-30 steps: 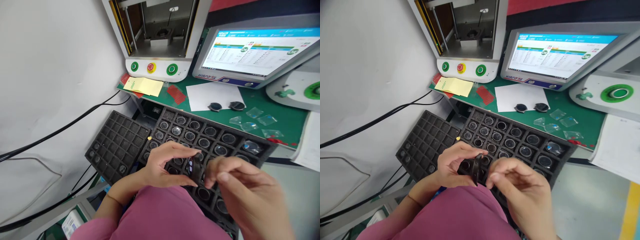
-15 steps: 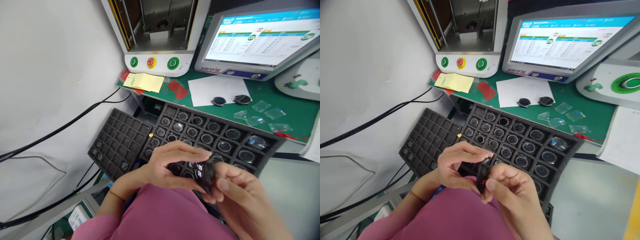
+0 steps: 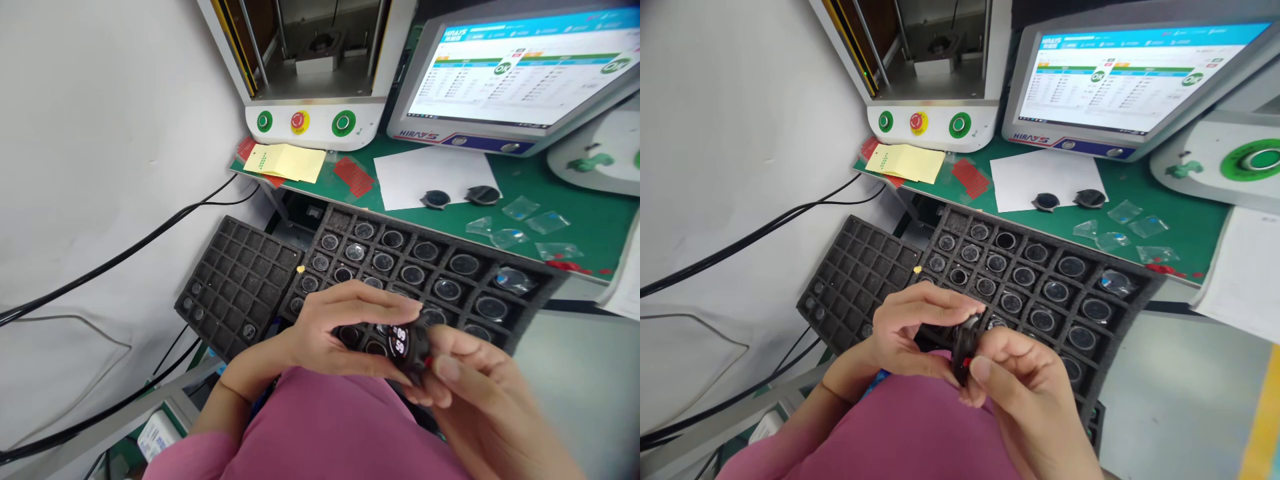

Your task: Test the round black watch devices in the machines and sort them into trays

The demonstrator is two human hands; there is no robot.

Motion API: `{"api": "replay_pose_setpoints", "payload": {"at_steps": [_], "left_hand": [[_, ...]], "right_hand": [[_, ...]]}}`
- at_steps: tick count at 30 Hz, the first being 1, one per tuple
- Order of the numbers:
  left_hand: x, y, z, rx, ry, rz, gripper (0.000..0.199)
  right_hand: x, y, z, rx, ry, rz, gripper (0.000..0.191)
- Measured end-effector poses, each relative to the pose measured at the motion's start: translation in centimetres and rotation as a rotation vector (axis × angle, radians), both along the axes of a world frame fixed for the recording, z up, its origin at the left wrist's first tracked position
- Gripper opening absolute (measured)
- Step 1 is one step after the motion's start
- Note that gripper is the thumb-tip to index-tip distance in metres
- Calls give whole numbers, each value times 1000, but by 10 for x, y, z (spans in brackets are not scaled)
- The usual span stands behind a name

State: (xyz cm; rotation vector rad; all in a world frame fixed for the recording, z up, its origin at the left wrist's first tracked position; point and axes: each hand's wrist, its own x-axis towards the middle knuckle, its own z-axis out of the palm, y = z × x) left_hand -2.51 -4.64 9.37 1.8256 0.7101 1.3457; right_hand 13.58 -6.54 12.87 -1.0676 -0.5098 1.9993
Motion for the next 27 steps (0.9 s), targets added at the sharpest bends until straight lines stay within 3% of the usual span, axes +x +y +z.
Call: {"api": "replay_pose_setpoints", "payload": {"at_steps": [11,15,18,20,22,24,27], "left_hand": [[-6,2,0,-12,6,-26,58],[-5,1,2,-190,-55,-87,56],[-1,-3,7,-616,-323,-159,42],[2,-6,9,-932,-509,-222,40],[6,-9,9,-1160,-575,-264,47],[11,-11,9,-1254,-550,-246,51],[17,-15,15,-1175,-439,-150,43]], "right_hand": [[-3,0,-4,22,115,9,39],[-6,0,-9,88,151,-9,42],[-1,0,-16,399,-42,-146,30],[5,1,-20,744,-375,-334,15],[9,3,-24,1081,-737,-418,21],[11,4,-24,1312,-965,-340,37],[11,1,-23,1460,-1147,-209,45]]}}
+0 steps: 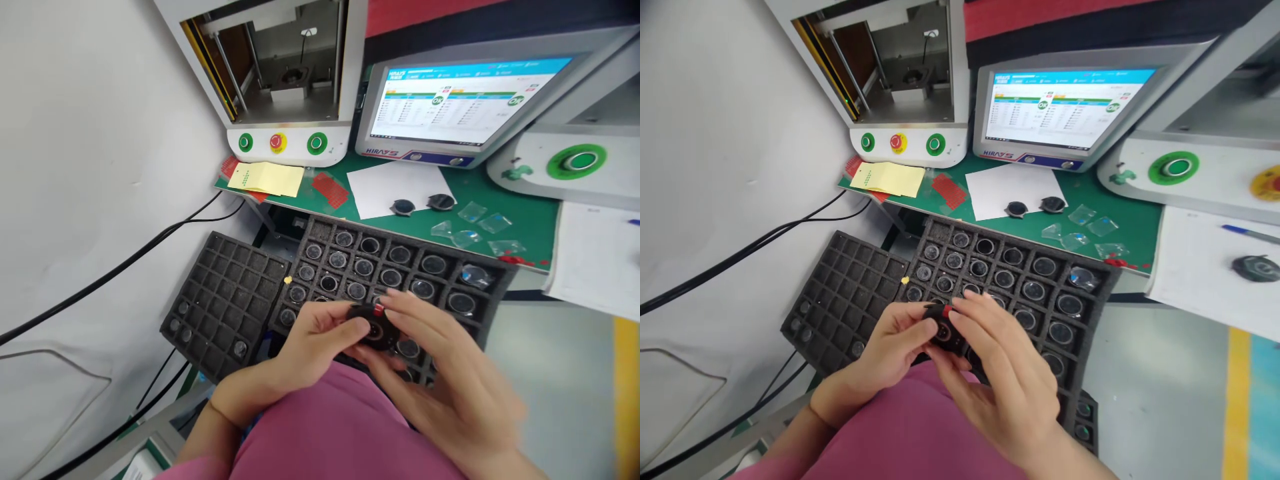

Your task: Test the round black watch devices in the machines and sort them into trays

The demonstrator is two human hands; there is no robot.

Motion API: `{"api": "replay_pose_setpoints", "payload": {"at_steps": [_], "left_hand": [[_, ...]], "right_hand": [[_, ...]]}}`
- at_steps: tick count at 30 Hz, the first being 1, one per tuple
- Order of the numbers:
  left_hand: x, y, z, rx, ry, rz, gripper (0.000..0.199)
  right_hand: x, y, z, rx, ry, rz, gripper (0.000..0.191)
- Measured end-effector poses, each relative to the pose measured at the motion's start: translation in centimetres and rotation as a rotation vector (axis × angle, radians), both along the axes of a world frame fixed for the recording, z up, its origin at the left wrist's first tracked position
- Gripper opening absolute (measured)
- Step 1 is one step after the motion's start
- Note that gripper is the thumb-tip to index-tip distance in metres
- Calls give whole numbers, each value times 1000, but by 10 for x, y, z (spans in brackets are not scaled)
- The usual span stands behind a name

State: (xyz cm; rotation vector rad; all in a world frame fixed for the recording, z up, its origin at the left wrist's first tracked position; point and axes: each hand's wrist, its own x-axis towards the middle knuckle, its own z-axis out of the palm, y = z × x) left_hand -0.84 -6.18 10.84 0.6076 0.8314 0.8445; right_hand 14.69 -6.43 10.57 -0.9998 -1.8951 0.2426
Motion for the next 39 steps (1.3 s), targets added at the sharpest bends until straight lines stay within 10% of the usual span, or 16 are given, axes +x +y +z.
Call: {"api": "replay_pose_setpoints", "payload": {"at_steps": [8,21,30,39], "left_hand": [[-3,-6,25,460,583,-34,26],[-10,-5,26,699,733,-76,28],[3,-4,10,-28,-219,-71,41],[15,0,2,-182,-272,-130,53]], "right_hand": [[3,-13,-3,20,-130,1,61],[-6,-23,-5,-109,-67,-67,71],[7,-4,-6,-255,314,213,69],[9,14,-14,-192,377,422,42]]}}
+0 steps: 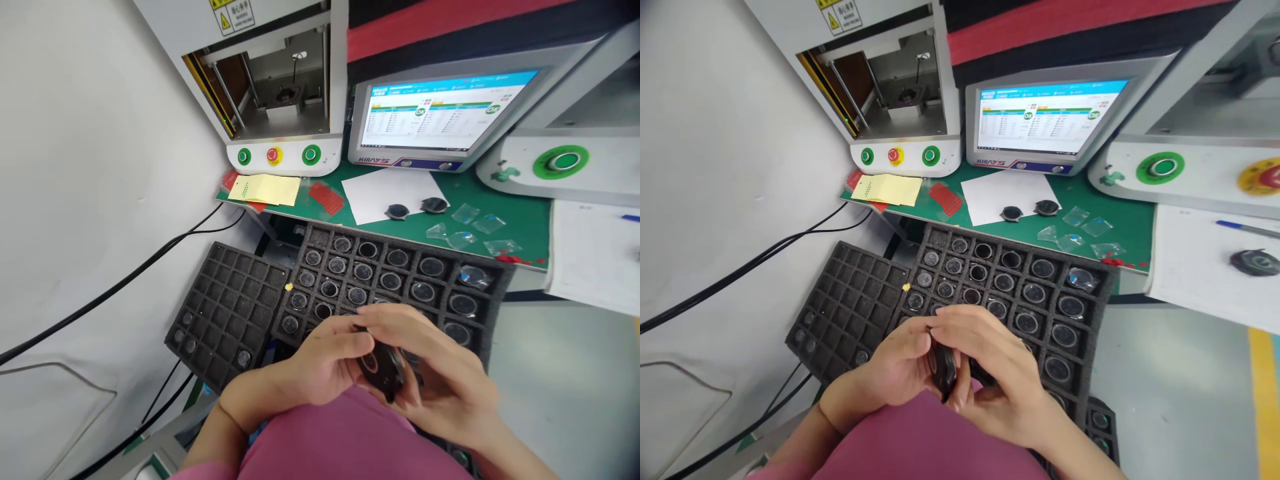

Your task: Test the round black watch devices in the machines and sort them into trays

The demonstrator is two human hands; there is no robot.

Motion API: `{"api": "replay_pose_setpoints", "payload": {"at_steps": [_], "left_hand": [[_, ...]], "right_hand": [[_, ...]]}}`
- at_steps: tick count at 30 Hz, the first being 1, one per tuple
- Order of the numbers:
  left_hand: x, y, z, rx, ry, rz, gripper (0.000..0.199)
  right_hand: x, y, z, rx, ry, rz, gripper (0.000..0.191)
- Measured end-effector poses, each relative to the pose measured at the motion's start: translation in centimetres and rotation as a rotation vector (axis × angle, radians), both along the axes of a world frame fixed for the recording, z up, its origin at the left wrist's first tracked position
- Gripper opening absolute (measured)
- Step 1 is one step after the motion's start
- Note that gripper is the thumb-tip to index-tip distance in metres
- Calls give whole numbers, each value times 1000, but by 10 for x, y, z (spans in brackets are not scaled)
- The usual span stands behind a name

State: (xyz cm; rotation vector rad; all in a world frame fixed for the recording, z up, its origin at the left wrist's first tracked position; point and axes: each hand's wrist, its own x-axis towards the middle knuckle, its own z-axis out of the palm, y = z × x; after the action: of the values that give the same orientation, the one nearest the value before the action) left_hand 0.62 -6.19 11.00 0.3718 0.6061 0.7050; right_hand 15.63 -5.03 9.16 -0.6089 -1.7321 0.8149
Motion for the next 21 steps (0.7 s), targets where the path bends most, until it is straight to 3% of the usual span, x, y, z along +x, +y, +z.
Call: {"api": "replay_pose_setpoints", "payload": {"at_steps": [5,16,21], "left_hand": [[8,-2,-2,160,62,-4,58],[5,-5,-2,152,-4,-63,53],[7,-7,-9,121,-11,-52,54]], "right_hand": [[0,1,-1,-54,33,34,40],[-3,-3,-6,-90,140,63,40],[-5,-2,-5,-89,127,38,42]]}}
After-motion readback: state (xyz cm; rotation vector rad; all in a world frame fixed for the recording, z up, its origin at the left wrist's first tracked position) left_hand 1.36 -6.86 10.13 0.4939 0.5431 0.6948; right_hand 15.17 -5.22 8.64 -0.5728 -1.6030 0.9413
